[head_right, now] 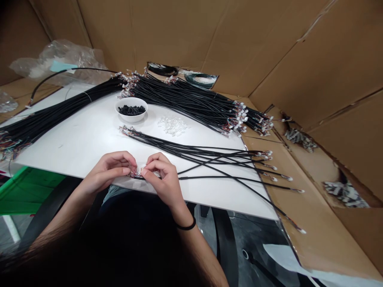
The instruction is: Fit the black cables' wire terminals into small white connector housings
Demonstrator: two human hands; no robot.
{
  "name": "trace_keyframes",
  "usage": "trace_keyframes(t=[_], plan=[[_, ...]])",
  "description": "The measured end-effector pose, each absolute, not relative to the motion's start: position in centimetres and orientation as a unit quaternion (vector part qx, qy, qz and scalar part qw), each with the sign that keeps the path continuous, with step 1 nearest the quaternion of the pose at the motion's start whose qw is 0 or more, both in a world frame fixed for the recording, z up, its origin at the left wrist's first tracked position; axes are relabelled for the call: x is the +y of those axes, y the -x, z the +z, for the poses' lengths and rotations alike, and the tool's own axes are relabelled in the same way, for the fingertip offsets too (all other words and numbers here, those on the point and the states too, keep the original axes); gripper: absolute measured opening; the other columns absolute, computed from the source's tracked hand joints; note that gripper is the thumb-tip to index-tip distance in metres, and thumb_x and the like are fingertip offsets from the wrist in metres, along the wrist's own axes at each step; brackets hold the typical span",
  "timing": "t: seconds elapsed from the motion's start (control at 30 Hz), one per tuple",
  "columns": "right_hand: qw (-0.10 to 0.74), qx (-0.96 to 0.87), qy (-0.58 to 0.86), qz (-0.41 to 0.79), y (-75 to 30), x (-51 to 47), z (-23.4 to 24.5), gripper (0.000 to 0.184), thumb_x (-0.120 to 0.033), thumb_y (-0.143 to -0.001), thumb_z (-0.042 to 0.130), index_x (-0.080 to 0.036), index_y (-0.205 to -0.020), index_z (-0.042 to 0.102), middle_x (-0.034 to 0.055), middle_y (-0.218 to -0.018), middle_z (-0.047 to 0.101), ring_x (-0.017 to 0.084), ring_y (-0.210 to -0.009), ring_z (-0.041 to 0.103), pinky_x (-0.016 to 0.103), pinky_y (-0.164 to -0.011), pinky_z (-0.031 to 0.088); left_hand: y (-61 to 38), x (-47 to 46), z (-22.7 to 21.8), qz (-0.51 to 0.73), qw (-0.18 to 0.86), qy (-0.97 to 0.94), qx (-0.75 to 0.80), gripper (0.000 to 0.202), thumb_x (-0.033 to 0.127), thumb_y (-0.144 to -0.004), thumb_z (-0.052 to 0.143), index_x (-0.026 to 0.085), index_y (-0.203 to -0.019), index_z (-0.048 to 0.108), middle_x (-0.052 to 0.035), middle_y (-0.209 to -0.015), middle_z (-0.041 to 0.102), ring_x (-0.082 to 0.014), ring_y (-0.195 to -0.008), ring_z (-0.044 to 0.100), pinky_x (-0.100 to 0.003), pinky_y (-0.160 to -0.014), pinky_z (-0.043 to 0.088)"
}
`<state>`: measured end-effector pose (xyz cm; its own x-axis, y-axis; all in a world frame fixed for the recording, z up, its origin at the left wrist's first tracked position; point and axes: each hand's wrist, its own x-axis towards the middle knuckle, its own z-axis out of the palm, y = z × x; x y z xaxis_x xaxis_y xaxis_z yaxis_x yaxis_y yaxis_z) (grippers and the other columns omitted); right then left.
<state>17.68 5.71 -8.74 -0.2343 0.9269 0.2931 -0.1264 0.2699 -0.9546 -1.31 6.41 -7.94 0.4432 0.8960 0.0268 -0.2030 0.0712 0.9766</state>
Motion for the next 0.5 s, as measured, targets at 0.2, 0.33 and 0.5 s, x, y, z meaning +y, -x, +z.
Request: trace_keyframes(t=[0.2,0.33,0.5], plan=[[0.523,-0.599,0.334,0.506,-17.69,5.73,-8.77,0.011,-0.017,-0.078,0.068,-0.021,-0.068,0.069,0.0012,-0.082,0.051,0.016,-0.08,0.051,0.031,-0.073,0.038,1.38,6.39,-7.89,0.405,0.658,-0.55,0.318,0.019,0.024,-0.076,0.074,0.013,-0.089,0.065,-0.0032,-0.081,0.064,-0.014,-0.077,0.059,-0.023,-0.071,0.045],[0.522,-0.597,0.335,0.508,-17.63,5.77,-8.7,0.011,-0.016,-0.077,0.068,-0.021,-0.068,0.069,0.001,-0.082,0.051,0.016,-0.079,0.051,0.031,-0.073,0.038,1.39,6.42,-7.95,0.402,0.658,-0.553,0.317,0.02,0.024,-0.076,0.074,0.014,-0.09,0.065,-0.0032,-0.081,0.063,-0.014,-0.077,0.059,-0.024,-0.071,0.045],[0.527,-0.59,0.335,0.512,-17.62,5.84,-8.82,0.012,-0.015,-0.078,0.068,-0.021,-0.068,0.069,0.0008,-0.081,0.05,0.016,-0.08,0.05,0.031,-0.073,0.038,1.36,6.47,-8.02,0.402,0.654,-0.555,0.32,0.02,0.026,-0.077,0.074,0.013,-0.09,0.065,-0.004,-0.083,0.064,-0.0153,-0.079,0.06,-0.025,-0.072,0.046]])
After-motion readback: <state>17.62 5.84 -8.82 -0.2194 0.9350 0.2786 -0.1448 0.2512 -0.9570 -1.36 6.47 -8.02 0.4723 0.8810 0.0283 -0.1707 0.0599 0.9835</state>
